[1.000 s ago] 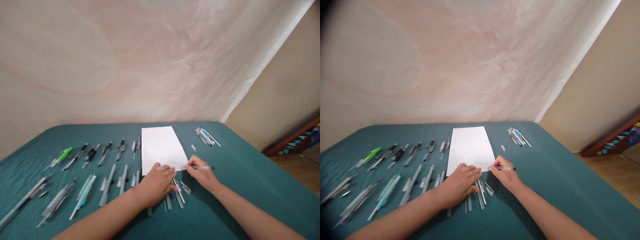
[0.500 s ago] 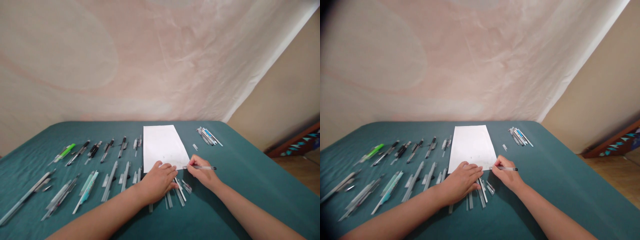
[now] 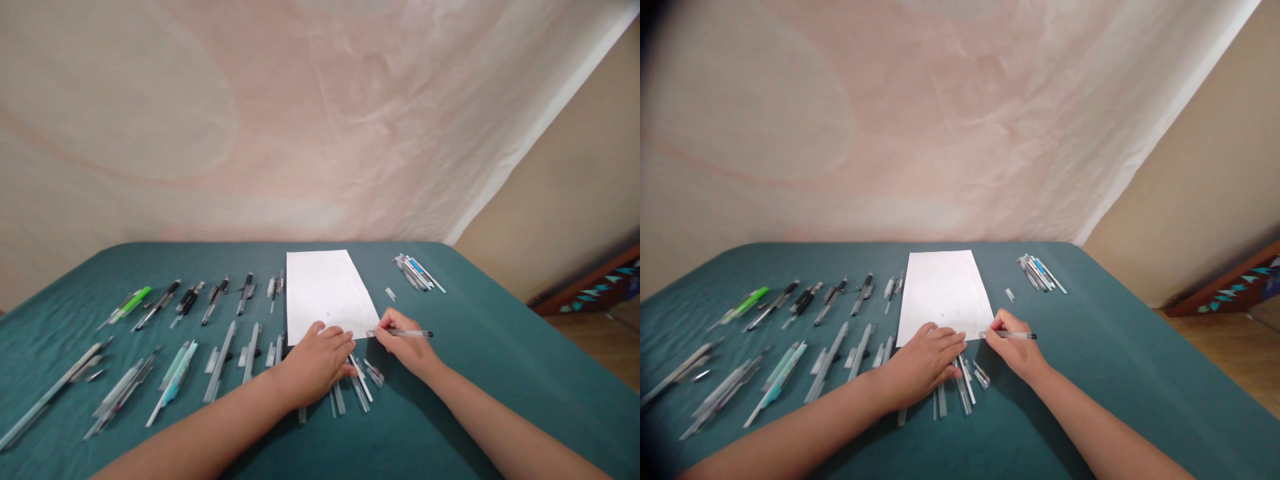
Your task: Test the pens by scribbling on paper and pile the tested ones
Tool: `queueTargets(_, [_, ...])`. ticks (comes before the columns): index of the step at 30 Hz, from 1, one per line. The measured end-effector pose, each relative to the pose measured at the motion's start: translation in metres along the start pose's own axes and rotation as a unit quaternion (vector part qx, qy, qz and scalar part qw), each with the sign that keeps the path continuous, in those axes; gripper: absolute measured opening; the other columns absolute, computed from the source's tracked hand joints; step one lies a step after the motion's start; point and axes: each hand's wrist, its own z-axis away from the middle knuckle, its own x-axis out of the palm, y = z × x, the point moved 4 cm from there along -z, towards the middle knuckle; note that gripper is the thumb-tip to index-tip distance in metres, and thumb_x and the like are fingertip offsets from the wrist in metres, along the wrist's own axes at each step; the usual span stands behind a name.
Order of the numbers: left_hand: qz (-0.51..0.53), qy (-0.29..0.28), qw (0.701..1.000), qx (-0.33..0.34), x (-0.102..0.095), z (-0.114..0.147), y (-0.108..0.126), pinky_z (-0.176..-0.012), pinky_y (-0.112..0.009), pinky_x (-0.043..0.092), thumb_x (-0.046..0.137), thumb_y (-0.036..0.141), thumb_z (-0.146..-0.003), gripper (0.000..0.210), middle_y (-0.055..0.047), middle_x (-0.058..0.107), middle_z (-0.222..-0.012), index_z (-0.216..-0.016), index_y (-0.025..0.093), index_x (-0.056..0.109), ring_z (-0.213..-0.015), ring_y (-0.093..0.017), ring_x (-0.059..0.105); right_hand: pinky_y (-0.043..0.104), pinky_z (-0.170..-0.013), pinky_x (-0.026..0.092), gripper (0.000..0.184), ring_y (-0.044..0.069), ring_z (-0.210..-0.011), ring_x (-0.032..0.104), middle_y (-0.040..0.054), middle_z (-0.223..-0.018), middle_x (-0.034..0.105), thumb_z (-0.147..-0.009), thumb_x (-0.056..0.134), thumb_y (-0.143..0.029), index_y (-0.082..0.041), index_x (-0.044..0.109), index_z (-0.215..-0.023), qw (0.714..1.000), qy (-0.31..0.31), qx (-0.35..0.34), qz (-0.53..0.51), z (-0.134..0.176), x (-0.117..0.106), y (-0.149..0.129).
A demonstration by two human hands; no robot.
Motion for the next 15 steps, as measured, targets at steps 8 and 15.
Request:
queueTargets(8, [0.002, -0.004, 1.000, -0.004, 0.0015, 0.0002, -0.0006, -0.095, -0.039, 0.028, 0.038, 0.044, -0.092, 0.042, -0.008, 0.055, -0.128, -0.121, 0.018, 0.051, -0.115, -0.023, 0.048, 0.021, -0.049, 0.033, 0.011, 0.010, -0.052, 0.046, -0.0056, -0.055, 0.049, -0.077, 0.053, -0.021, -0.020, 0.048, -0.067, 1.000, -0.003, 0.000, 0.008, -0.0010, -0.0003, 0.0027])
queueTargets(15, [0.007, -0.006, 1.000, -0.004, 0.0019, -0.0006, -0.0008, -0.095, -0.039, 0.028, 0.038, 0.044, -0.092, 0.042, -0.009, 0.055, -0.128, -0.121, 0.018, 0.051, -0.115, -0.024, 0.048, 0.021, -0.049, 0.033, 0.011, 0.010, -0.051, 0.046, -0.0056, -0.055, 0.049, -0.076, 0.053, -0.021, -0.020, 0.048, -0.066, 1.000, -0.006, -0.005, 0.003, 0.0001, -0.0003, 0.0015])
